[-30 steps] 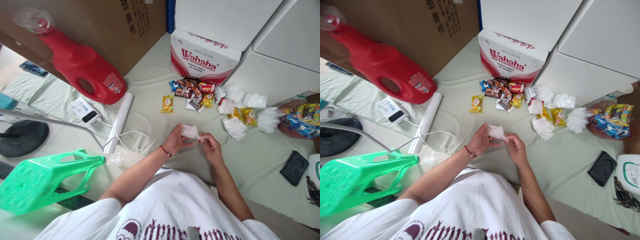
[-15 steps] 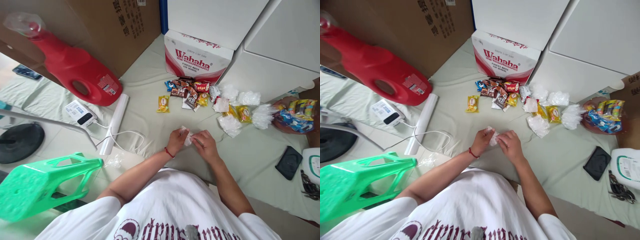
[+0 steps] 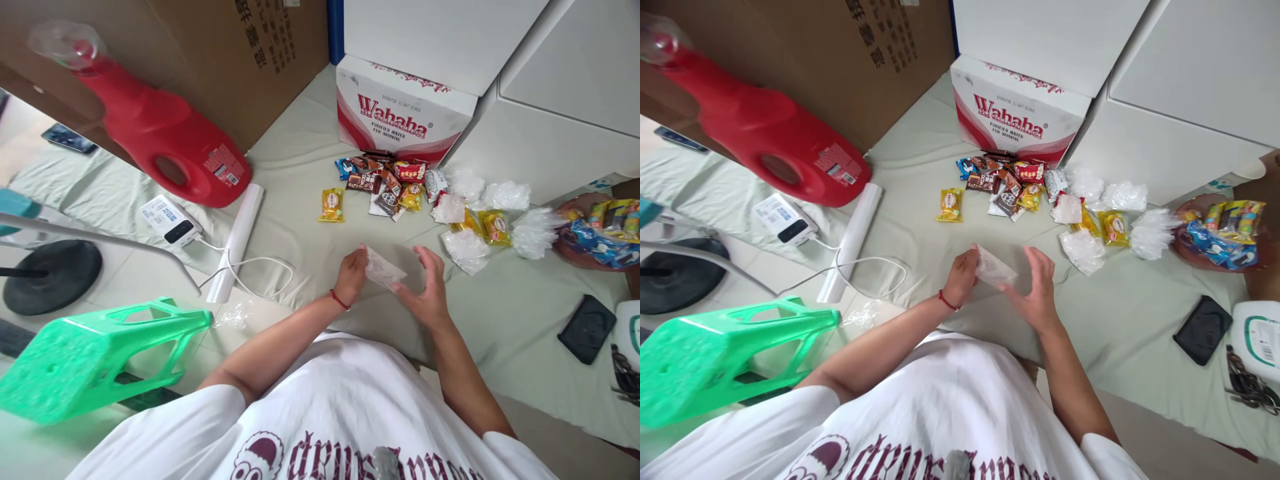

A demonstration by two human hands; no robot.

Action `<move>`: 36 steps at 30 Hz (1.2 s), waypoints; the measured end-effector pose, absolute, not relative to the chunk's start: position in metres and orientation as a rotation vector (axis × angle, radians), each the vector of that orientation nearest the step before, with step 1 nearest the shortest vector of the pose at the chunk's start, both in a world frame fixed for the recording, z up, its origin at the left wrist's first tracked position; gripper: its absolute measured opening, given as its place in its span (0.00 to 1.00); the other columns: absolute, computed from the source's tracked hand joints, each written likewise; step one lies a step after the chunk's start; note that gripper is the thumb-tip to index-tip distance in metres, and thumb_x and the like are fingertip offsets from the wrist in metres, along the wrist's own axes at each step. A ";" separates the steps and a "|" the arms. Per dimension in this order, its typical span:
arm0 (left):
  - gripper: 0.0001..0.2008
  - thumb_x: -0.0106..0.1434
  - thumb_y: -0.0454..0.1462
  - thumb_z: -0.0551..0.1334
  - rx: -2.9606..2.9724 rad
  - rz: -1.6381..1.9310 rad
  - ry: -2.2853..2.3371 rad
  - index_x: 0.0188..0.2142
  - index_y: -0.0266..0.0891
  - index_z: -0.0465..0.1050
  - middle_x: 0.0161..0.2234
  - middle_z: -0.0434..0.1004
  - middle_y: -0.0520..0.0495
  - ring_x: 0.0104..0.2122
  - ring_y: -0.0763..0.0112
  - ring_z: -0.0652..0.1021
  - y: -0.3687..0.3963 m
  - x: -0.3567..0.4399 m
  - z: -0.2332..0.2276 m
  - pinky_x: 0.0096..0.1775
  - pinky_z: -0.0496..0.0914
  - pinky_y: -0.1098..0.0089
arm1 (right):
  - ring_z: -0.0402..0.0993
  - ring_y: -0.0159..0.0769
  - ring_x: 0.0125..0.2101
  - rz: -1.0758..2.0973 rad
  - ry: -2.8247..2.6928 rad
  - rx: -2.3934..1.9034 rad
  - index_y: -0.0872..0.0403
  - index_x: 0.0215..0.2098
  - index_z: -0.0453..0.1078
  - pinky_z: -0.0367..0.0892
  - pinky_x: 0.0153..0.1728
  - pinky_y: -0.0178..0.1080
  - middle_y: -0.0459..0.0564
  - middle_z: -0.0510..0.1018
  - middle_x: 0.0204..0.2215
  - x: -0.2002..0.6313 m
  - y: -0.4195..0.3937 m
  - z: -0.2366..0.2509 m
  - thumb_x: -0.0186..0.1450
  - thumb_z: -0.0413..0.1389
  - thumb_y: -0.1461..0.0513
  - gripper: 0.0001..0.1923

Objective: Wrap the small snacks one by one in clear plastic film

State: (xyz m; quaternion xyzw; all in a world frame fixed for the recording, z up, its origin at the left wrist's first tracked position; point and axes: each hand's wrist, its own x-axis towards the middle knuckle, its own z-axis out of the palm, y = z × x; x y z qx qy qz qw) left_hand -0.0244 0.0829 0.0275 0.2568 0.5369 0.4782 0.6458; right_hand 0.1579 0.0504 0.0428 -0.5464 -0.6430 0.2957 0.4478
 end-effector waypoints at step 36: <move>0.13 0.63 0.47 0.67 1.196 1.077 1.173 0.32 0.40 0.73 0.31 0.73 0.51 0.31 0.73 0.71 0.070 -0.020 0.036 0.34 0.65 0.72 | 0.65 0.29 0.24 1.194 -0.703 -1.473 0.52 0.33 0.79 0.64 0.24 0.33 0.42 0.74 0.23 0.157 0.045 0.036 0.53 0.73 0.50 0.18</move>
